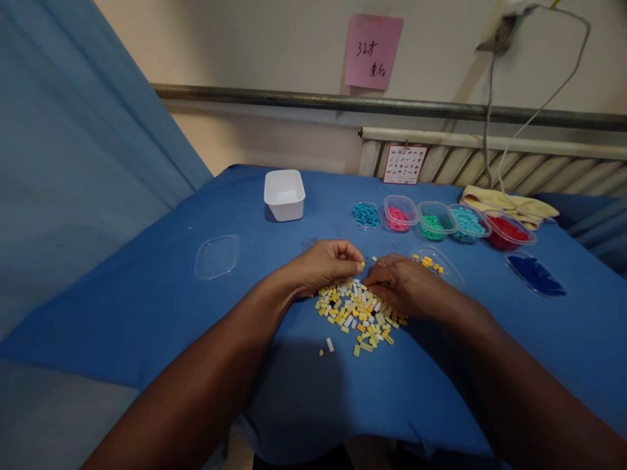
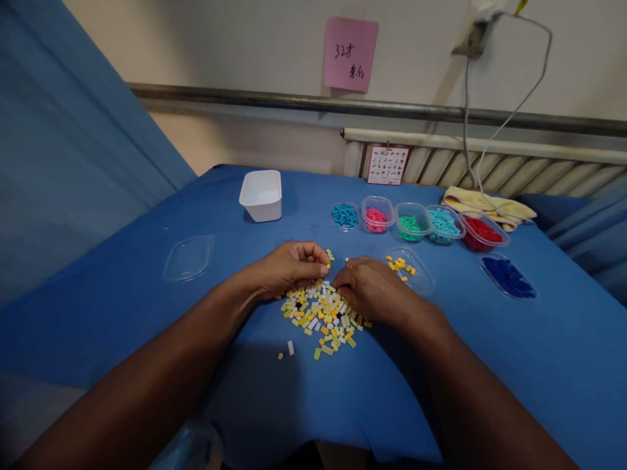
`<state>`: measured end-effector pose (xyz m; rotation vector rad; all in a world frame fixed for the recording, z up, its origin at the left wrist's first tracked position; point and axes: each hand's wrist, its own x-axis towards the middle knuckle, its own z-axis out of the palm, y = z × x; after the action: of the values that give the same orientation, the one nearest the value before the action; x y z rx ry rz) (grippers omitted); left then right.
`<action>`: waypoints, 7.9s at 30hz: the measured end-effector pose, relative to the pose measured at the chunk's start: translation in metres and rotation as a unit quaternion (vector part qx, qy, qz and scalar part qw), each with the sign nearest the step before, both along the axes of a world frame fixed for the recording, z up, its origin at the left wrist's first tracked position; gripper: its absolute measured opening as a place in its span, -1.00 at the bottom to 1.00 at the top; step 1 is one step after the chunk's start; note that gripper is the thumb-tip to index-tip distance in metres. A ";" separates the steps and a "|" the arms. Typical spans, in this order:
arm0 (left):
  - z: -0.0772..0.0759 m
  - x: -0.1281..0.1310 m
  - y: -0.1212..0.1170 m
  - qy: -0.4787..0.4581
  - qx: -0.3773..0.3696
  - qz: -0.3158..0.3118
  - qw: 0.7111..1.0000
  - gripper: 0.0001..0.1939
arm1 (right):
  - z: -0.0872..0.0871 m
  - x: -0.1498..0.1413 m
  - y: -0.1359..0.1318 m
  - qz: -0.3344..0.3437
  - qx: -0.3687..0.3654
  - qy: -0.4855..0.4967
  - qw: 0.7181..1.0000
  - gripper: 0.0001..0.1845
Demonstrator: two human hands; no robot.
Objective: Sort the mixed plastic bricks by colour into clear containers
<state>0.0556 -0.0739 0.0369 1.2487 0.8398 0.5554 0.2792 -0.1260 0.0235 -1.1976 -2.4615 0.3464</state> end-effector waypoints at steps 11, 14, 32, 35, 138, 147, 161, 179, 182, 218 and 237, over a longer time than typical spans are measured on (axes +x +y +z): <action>-0.001 -0.001 0.000 -0.005 0.012 0.004 1.000 -0.65 | -0.003 0.006 -0.003 -0.091 -0.111 0.253 0.957 -0.83; 0.000 0.000 0.000 -0.008 0.025 0.009 1.000 -0.64 | -0.005 0.000 -0.001 -0.122 -0.157 0.374 0.906 -0.74; 0.002 0.004 -0.003 -0.005 0.091 0.056 0.994 -0.76 | -0.011 -0.012 -0.003 -0.161 -0.130 0.446 0.871 -0.72; 0.002 0.004 -0.004 -0.009 0.085 0.057 0.995 -0.76 | -0.010 -0.013 -0.004 -0.160 -0.136 0.442 0.872 -0.75; -0.003 0.002 0.000 -0.032 0.029 0.036 0.998 -0.68 | -0.016 -0.017 -0.004 -0.171 -0.169 0.461 0.854 -0.64; -0.004 0.005 -0.001 -0.040 0.043 0.048 0.997 -0.68 | -0.012 -0.019 -0.009 -0.168 0.024 0.323 0.931 -0.86; 0.003 0.016 -0.002 -0.198 -0.203 0.078 0.956 -0.50 | -0.003 -0.024 -0.015 -0.045 0.131 0.184 0.973 -0.82; 0.017 -0.020 0.022 0.036 0.192 0.238 0.951 -0.69 | 0.003 0.072 0.001 -0.335 0.079 -0.094 0.934 -0.70; 0.013 -0.041 0.036 0.131 0.258 0.222 0.931 -0.82 | -0.004 0.095 0.003 -0.351 0.028 -0.172 0.920 -0.68; 0.018 -0.067 0.037 0.414 0.349 -0.063 0.838 -0.80 | -0.008 0.031 -0.004 -0.173 0.054 -0.046 0.982 -0.74; 0.023 -0.066 0.025 0.428 0.349 -0.107 0.827 -0.73 | -0.012 0.020 -0.008 -0.142 0.047 -0.023 0.988 -0.77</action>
<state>-0.0103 -0.0492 0.0603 2.3262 1.2596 0.0637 0.2992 -0.1342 0.0116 -1.5047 -2.2724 0.1208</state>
